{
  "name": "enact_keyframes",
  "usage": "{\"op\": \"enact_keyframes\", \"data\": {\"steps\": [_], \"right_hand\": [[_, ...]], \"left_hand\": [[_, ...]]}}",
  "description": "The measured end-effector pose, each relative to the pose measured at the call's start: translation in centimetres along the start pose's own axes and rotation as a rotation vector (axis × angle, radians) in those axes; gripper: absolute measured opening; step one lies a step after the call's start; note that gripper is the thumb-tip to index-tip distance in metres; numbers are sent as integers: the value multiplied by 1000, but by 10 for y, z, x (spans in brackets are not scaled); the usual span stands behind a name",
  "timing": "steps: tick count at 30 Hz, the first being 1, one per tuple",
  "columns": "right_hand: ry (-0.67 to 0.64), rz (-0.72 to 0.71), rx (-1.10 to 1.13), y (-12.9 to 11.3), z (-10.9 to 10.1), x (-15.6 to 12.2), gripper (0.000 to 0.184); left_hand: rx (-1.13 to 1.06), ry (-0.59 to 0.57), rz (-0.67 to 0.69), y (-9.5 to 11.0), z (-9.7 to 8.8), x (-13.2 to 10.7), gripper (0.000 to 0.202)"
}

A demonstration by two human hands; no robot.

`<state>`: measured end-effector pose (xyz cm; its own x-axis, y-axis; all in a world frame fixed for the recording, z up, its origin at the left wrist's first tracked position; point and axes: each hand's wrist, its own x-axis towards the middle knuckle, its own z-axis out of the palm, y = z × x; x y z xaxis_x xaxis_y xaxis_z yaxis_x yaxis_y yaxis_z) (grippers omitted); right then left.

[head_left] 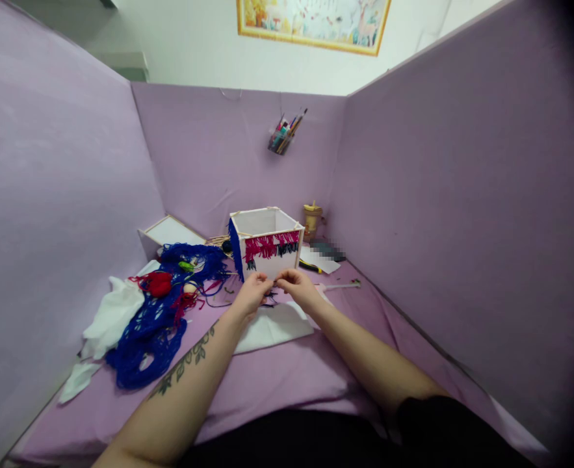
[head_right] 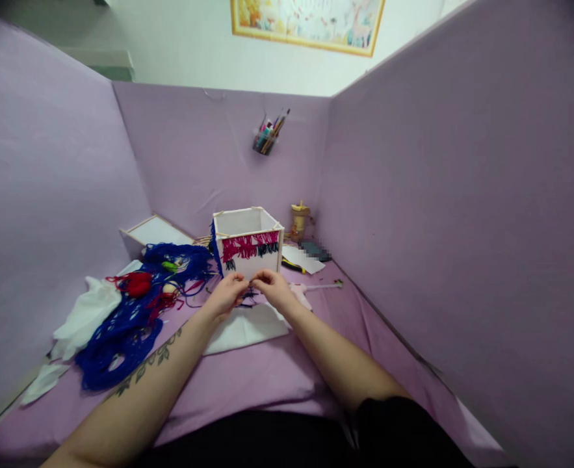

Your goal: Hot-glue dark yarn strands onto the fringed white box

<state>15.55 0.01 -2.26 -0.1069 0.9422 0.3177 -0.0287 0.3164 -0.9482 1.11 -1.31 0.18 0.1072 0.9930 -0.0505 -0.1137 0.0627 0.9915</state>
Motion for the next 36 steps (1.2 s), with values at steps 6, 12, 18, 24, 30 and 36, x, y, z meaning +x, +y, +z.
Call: {"op": "enact_keyframes", "data": {"steps": [6, 12, 18, 24, 30, 36], "right_hand": [[-14, -314, -393, -10, -5, -5, 10], [-30, -392, -505, -11, -5, -7, 13], [65, -301, -509, -11, -3, -6, 8], [41, -304, -640, -7, -4, -3, 8], [86, -476, -834, -7, -1, -5, 7], [132, -582, -808, -9, 0, -9, 9]], "left_hand": [[-143, -91, -127, 2, -6, 1, 36], [-99, -41, -130, 1, -4, 0, 42], [-29, -8, 74, -3, -3, 1, 43], [180, 11, 326, -6, -4, 2, 31], [287, 61, 383, -5, 2, -1, 23], [16, -5, 196, -2, 3, -2, 33]]}}
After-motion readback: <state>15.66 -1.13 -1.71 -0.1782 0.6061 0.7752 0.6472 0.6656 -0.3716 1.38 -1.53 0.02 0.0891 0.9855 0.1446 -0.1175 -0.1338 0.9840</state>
